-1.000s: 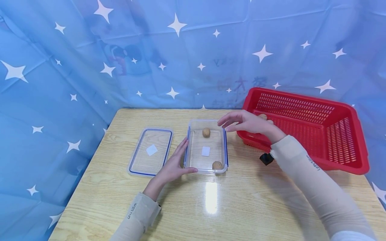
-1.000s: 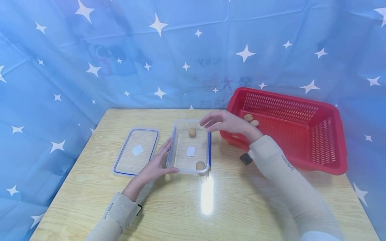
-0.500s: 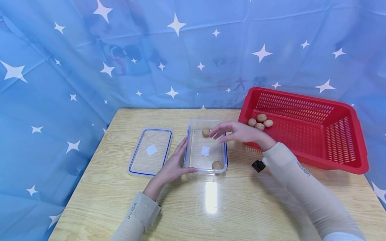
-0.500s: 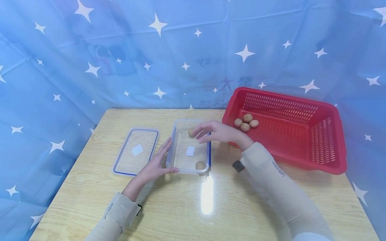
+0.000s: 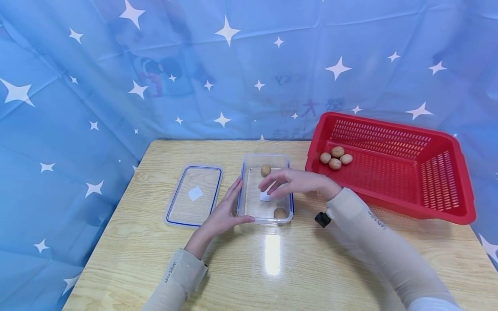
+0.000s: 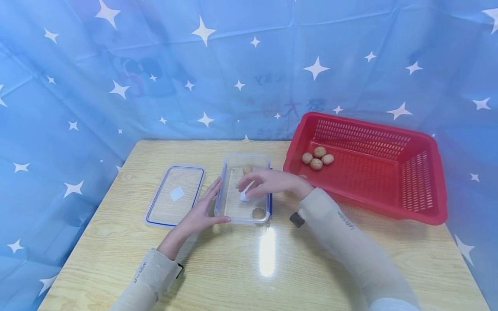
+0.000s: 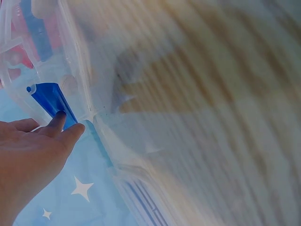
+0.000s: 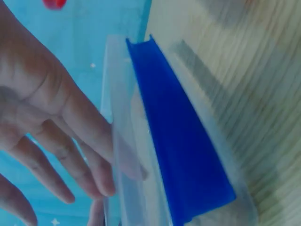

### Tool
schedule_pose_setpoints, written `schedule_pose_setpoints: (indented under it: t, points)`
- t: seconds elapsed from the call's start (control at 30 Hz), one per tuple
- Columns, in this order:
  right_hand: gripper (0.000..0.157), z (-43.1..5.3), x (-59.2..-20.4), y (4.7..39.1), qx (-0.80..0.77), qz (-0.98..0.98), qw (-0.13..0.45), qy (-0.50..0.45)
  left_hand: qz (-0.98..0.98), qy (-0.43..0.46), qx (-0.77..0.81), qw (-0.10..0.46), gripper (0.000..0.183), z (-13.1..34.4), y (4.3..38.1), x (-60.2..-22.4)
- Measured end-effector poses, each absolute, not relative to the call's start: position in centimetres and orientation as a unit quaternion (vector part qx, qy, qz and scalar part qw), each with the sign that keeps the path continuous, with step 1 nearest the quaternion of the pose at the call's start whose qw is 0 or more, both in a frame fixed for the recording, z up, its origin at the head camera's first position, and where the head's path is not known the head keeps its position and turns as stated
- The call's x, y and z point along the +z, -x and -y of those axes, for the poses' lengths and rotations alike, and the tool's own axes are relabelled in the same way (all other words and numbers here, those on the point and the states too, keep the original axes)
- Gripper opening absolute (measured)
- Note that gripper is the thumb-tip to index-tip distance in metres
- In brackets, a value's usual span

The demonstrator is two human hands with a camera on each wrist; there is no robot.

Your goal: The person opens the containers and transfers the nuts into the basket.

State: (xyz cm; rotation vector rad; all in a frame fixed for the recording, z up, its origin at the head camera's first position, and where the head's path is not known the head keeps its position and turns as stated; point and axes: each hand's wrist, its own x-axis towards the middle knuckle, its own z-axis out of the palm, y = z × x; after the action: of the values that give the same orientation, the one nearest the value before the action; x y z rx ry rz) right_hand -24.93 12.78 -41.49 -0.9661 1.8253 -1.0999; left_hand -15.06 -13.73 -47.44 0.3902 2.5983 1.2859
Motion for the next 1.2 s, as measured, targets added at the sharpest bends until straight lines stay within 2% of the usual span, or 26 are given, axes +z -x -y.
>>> schedule_pose_setpoints:
  t: [0.23,0.5,0.93,1.2]
  points:
    - [0.048,-10.8,-41.4,24.8,-0.329,-0.717,0.442,0.427,-0.882,-0.139,0.437,0.107,0.111,13.8,15.0,-47.5]
    - [0.026,-9.2,-42.2,24.8,-0.277,-0.714,0.504,0.4,-0.883,-0.14,0.435,0.107,0.112,13.8,15.0,-47.5]
    - [0.033,-8.1,-42.1,24.8,-0.168,-0.74,0.508,0.409,-0.886,-0.143,0.429,0.098,0.113,13.7,15.1,-47.5]
    - [0.033,-8.0,-41.9,25.0,-0.163,-0.734,0.528,0.396,-0.887,-0.141,0.428,0.101,0.113,13.7,15.1,-47.5]
